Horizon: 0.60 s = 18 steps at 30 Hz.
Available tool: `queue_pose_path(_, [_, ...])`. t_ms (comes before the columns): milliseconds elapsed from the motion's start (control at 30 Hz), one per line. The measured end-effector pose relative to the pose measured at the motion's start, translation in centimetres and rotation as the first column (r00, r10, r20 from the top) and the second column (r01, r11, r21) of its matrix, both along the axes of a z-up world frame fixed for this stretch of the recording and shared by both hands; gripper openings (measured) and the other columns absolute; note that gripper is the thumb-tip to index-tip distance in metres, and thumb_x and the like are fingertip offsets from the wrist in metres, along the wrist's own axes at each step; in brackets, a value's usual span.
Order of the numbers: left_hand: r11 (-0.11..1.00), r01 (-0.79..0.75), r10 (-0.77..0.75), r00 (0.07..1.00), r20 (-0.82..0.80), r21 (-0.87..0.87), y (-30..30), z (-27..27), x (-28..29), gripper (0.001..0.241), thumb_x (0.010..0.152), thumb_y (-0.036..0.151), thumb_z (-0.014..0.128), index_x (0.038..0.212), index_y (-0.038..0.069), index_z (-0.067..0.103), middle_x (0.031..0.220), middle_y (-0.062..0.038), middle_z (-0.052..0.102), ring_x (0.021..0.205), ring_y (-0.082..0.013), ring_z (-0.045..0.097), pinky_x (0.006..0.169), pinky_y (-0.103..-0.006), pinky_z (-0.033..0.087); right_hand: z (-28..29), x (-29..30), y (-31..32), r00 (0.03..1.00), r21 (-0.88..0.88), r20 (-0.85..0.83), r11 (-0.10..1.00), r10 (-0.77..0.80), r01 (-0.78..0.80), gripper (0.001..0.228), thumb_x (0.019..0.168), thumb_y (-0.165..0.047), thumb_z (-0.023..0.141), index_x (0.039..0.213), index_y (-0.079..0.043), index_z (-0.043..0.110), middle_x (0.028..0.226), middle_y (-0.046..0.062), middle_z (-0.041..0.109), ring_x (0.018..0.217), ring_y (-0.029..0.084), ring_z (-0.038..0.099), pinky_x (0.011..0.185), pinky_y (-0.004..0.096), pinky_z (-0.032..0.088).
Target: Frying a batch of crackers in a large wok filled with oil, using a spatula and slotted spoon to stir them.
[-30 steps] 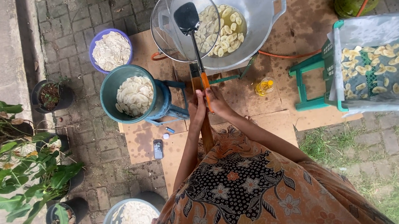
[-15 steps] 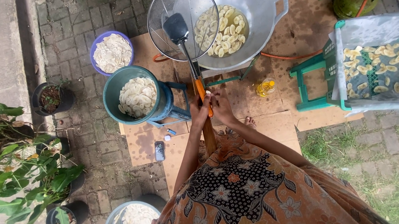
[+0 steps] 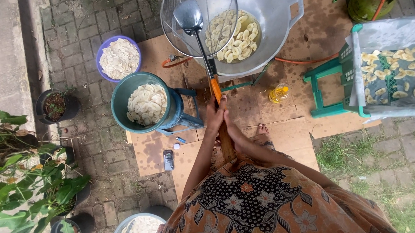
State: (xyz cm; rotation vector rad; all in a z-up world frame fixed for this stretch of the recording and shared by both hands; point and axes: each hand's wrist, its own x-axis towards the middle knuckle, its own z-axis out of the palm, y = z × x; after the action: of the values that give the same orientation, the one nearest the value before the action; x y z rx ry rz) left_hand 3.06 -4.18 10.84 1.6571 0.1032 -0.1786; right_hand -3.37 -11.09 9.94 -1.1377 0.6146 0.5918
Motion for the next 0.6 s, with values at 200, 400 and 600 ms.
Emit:
queue_pose_path(200, [0.996, 0.020, -0.023, 0.999, -0.034, -0.084, -1.0, -4.0, 2.7, 0.032, 0.093, 0.039, 0.059, 0.096, 0.007, 0.060, 0.071, -0.011, 0.062, 0.066, -0.0218, 0.066, 0.067, -0.0346, 0.052, 5.5, -1.1, -0.7, 0.964, 0.003, 0.241, 0.994, -0.108, 0.111, 0.044, 0.091, -0.037, 0.066, 0.103, -0.003, 0.039, 0.068, 0.011, 0.051, 0.042, 0.017, 0.053, 0.029, 0.030, 0.047])
queue_pose_path(400, [0.971, 0.223, -0.206, 0.964, -0.165, 0.088, 1.6, -2.6, 2.9, 0.062, 0.094, 0.061, 0.052, 0.123, 0.006, 0.056, 0.097, -0.015, 0.060, 0.094, -0.0274, 0.060, 0.085, -0.0423, 0.047, 4.3, -1.4, -4.2, 0.965, -0.030, 0.251, 0.996, -0.075, 0.085, 0.031, 0.100, -0.031, 0.049, 0.105, -0.001, 0.041, 0.071, 0.008, 0.051, 0.044, 0.012, 0.050, 0.030, 0.027, 0.045])
queue_pose_path(600, [0.979, 0.186, -0.192, 0.979, -0.065, -0.082, 4.1, -1.7, 1.6, 0.037, 0.101, 0.035, 0.048, 0.118, 0.003, 0.052, 0.106, -0.020, 0.063, 0.093, -0.0277, 0.067, 0.084, -0.0440, 0.054, 2.5, -1.5, -9.9, 0.943, -0.085, 0.310, 0.985, -0.119, 0.152, 0.020, 0.101, -0.023, 0.045, 0.103, -0.003, 0.041, 0.068, 0.009, 0.048, 0.040, 0.014, 0.047, 0.028, 0.029, 0.042])
